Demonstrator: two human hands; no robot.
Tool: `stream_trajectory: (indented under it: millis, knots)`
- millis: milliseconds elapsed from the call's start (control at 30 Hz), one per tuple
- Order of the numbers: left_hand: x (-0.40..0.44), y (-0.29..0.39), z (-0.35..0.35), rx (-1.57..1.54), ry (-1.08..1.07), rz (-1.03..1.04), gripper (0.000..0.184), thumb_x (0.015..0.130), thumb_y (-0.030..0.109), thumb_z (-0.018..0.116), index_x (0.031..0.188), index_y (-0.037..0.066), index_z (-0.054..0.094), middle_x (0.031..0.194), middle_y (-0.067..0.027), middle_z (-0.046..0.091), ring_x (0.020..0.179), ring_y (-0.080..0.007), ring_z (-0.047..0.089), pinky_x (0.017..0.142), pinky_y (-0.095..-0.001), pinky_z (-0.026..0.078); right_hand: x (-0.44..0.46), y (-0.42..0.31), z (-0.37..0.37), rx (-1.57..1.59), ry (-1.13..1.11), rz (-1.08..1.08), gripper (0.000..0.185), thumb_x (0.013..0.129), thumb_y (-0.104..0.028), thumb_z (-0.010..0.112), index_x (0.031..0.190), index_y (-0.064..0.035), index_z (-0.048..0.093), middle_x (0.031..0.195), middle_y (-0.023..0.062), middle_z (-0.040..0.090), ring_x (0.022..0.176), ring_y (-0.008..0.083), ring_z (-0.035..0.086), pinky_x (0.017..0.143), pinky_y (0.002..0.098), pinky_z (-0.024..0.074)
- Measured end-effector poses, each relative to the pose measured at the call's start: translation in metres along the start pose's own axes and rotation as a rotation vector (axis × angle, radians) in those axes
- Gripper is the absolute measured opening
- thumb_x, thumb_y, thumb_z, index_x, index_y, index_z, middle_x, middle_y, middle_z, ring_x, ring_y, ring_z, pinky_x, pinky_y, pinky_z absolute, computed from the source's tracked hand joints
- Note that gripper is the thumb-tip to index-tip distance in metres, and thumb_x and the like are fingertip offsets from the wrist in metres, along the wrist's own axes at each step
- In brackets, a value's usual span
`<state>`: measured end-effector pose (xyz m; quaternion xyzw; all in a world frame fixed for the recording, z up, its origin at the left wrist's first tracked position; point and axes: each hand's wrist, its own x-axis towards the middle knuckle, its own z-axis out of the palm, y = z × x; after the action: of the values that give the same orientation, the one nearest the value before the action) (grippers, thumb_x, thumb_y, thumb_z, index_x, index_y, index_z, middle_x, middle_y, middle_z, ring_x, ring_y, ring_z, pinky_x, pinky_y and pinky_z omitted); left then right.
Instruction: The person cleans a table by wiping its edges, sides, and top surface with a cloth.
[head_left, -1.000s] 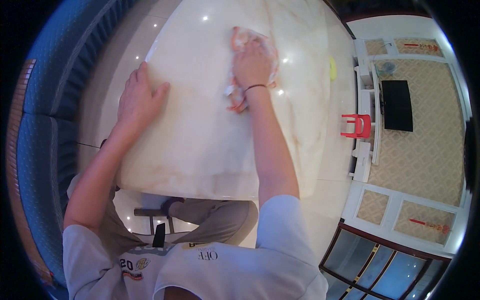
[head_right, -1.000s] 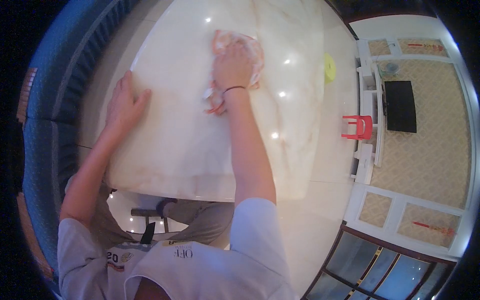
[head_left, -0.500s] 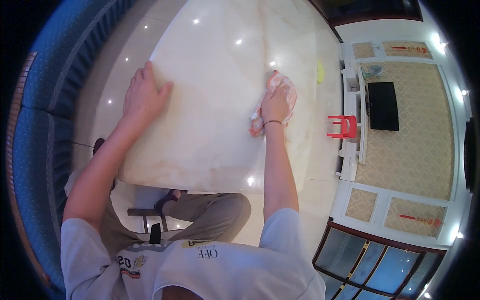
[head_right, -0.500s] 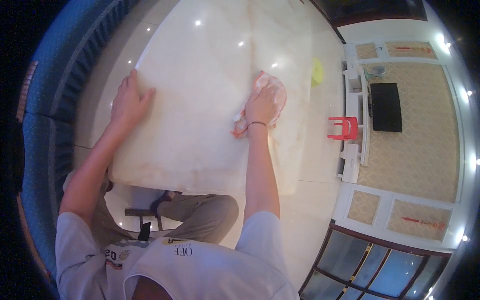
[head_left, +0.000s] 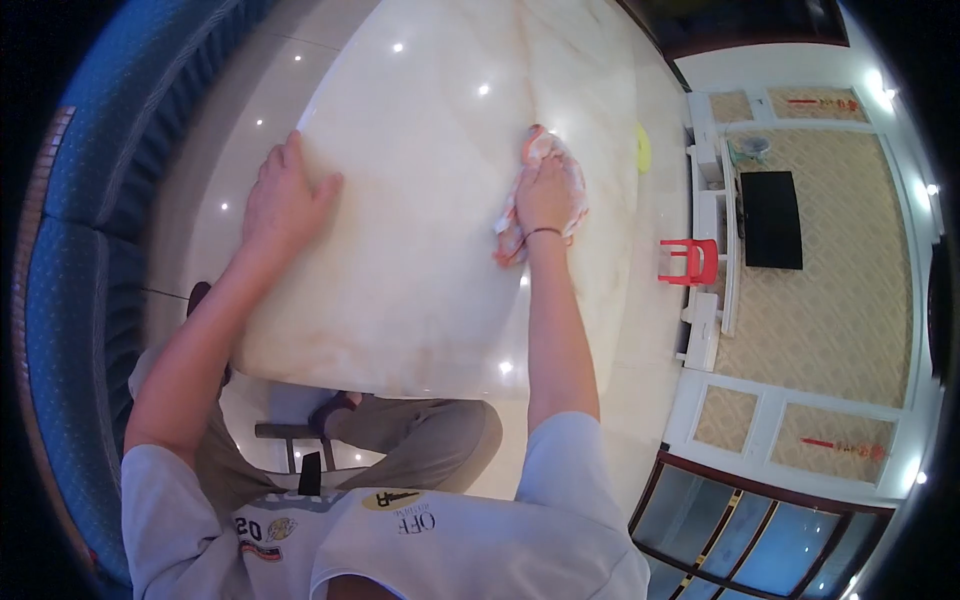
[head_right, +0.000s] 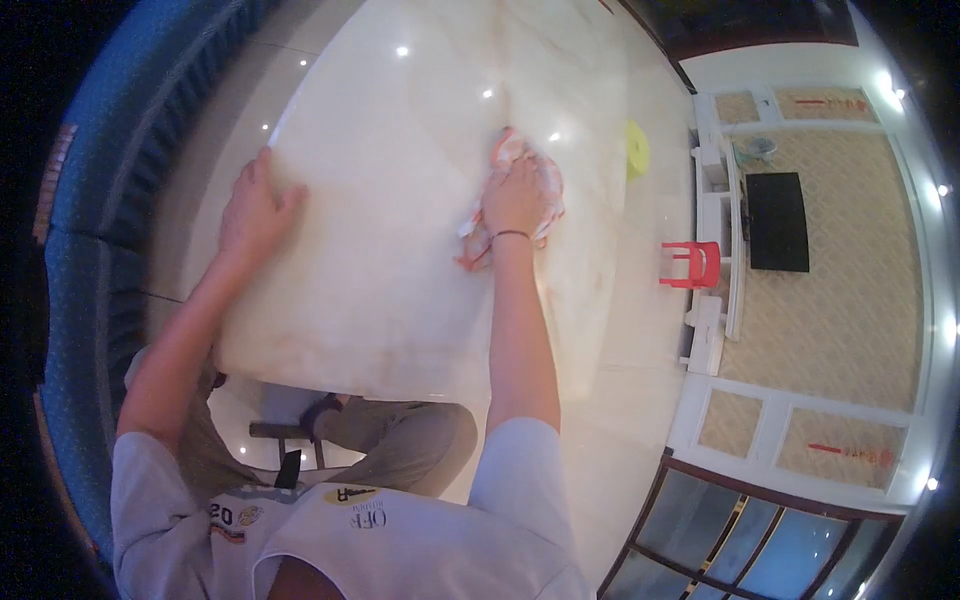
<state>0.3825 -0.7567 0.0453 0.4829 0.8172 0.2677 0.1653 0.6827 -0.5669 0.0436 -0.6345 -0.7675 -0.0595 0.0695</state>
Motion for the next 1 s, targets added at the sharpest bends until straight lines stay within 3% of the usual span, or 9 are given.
stream_trajectory:
  millis: [100,233,300,433,500,700,833,1000]
  knots:
    - [-0.001,-0.002,0.000,-0.012,0.014,0.003,0.074,0.084,0.035,0.062,0.138,-0.004,0.029,0.129,-0.0254,0.045,0.120,-0.0390,0.045,0.099,-0.0446,0.040,0.038,0.021,0.019,-0.008,0.099,-0.018,0.051,0.095,-0.035,0.034,0.128,0.0018,0.050,0.133,0.0183,0.050,0.124,0.0346,0.045,0.105,0.0415,0.0334]
    - [-0.005,0.006,-0.010,-0.048,-0.012,0.006,0.073,0.084,0.034,0.062,0.138,-0.004,0.030,0.130,-0.0270,0.044,0.120,-0.0408,0.045,0.100,-0.0449,0.039,0.048,0.021,0.005,-0.014,0.058,-0.018,0.053,0.095,-0.036,0.032,0.128,0.0008,0.050,0.134,0.0191,0.049,0.123,0.0347,0.046,0.105,0.0415,0.0342]
    - [-0.004,0.005,-0.007,-0.044,-0.008,-0.001,0.073,0.084,0.035,0.062,0.138,-0.004,0.031,0.130,-0.0271,0.045,0.120,-0.0407,0.045,0.100,-0.0452,0.039,0.034,-0.002,-0.027,-0.147,-0.042,0.022,0.055,0.096,-0.039,0.031,0.131,-0.0001,0.048,0.137,0.0195,0.046,0.125,0.0342,0.044,0.104,0.0422,0.0347]
    - [-0.002,0.001,0.002,0.018,0.012,0.035,0.073,0.085,0.036,0.061,0.136,-0.005,0.030,0.125,-0.0255,0.046,0.117,-0.0391,0.046,0.098,-0.0450,0.040,-0.009,0.005,-0.022,-0.076,-0.111,0.099,0.056,0.096,-0.040,0.032,0.132,0.0001,0.047,0.138,0.0193,0.045,0.126,0.0345,0.044,0.103,0.0430,0.0351]
    - [-0.003,0.006,-0.004,0.009,-0.005,0.017,0.073,0.085,0.036,0.061,0.137,-0.005,0.030,0.125,-0.0255,0.046,0.118,-0.0388,0.046,0.099,-0.0447,0.040,-0.044,0.009,-0.019,-0.011,0.046,0.014,0.049,0.094,-0.035,0.037,0.125,0.0003,0.052,0.137,0.0218,0.045,0.130,0.0328,0.039,0.105,0.0444,0.0317]
    - [-0.001,0.004,-0.003,-0.011,-0.013,-0.005,0.075,0.085,0.037,0.060,0.139,-0.004,0.028,0.130,-0.0260,0.044,0.122,-0.0375,0.044,0.101,-0.0431,0.039,-0.134,0.019,-0.018,-0.043,0.047,-0.151,0.053,0.094,-0.034,0.039,0.132,0.0005,0.046,0.140,0.0197,0.043,0.132,0.0322,0.038,0.106,0.0483,0.0281]
    - [0.001,0.003,-0.001,0.041,-0.020,-0.031,0.076,0.085,0.037,0.061,0.139,-0.003,0.027,0.130,-0.0256,0.044,0.122,-0.0376,0.044,0.101,-0.0428,0.039,-0.102,0.028,-0.013,0.027,0.043,-0.221,0.050,0.094,-0.033,0.039,0.130,0.0004,0.048,0.139,0.0192,0.045,0.131,0.0320,0.038,0.106,0.0481,0.0280]
    - [-0.002,0.002,-0.003,0.007,0.004,-0.010,0.074,0.085,0.036,0.061,0.138,-0.003,0.028,0.129,-0.0249,0.045,0.121,-0.0376,0.044,0.100,-0.0435,0.039,-0.016,0.028,0.000,-0.064,0.054,-0.128,0.050,0.095,-0.034,0.036,0.130,-0.0008,0.048,0.137,0.0197,0.047,0.129,0.0331,0.041,0.106,0.0457,0.0305]
